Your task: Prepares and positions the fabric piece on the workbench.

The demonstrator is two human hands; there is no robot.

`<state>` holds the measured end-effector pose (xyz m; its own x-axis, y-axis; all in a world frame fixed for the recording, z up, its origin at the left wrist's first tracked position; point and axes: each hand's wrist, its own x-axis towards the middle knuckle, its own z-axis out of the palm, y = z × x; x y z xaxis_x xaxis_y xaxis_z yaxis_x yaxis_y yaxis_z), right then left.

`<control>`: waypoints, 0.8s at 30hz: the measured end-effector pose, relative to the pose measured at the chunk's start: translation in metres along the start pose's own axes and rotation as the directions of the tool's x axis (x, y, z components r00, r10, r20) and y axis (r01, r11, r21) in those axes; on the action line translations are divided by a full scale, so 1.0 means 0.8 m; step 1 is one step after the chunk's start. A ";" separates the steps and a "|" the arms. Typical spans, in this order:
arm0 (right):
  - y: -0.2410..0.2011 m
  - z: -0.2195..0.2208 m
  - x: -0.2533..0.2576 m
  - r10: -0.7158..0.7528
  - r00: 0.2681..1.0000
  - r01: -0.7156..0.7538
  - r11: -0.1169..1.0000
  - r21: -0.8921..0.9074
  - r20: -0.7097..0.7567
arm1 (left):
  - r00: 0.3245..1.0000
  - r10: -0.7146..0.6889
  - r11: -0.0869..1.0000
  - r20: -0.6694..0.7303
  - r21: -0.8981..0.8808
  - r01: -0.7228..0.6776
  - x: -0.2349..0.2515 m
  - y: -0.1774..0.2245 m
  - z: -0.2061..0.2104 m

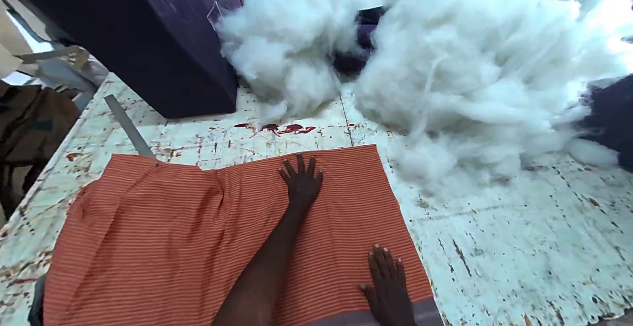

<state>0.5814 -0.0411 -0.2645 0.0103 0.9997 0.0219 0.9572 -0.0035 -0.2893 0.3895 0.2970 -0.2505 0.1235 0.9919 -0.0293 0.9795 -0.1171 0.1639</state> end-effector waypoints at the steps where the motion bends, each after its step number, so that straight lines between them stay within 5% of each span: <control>1: -0.003 -0.006 0.008 0.010 1.000 -0.008 0.996 0.087 -0.021 | 1.000 -0.004 1.000 -0.005 0.009 0.004 0.000 0.001 -0.001; 5: -0.046 -0.023 0.100 -0.133 0.991 0.136 0.960 0.245 -0.030 | 0.999 0.032 0.998 -0.014 -0.048 -0.032 -0.015 0.004 -0.012; 9: -0.076 -0.002 0.246 -0.298 0.950 0.280 0.945 0.168 0.096 | 0.999 0.020 0.999 -0.040 -0.034 -0.021 -0.006 0.002 -0.005; 15: -0.018 0.013 0.393 -0.180 0.983 0.180 0.983 -0.023 -0.026 | 0.997 0.027 1.000 -0.073 0.015 -0.026 -0.001 -0.004 0.009; 19: 0.005 0.011 0.419 -0.009 0.998 0.003 0.995 -0.096 -0.063 | 0.995 0.026 1.000 -0.096 0.010 -0.025 -0.002 -0.004 0.017; 24: 0.000 0.000 0.377 0.082 0.996 -0.085 0.994 -0.068 -0.043 | 0.996 0.027 1.000 -0.084 0.008 -0.027 -0.002 -0.004 0.013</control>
<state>0.5847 0.2603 -0.2576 0.1015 0.9941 0.0393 0.9704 -0.0902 -0.2240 0.3880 0.2951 -0.2614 0.1365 0.9889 0.0583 0.9771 -0.1441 0.1564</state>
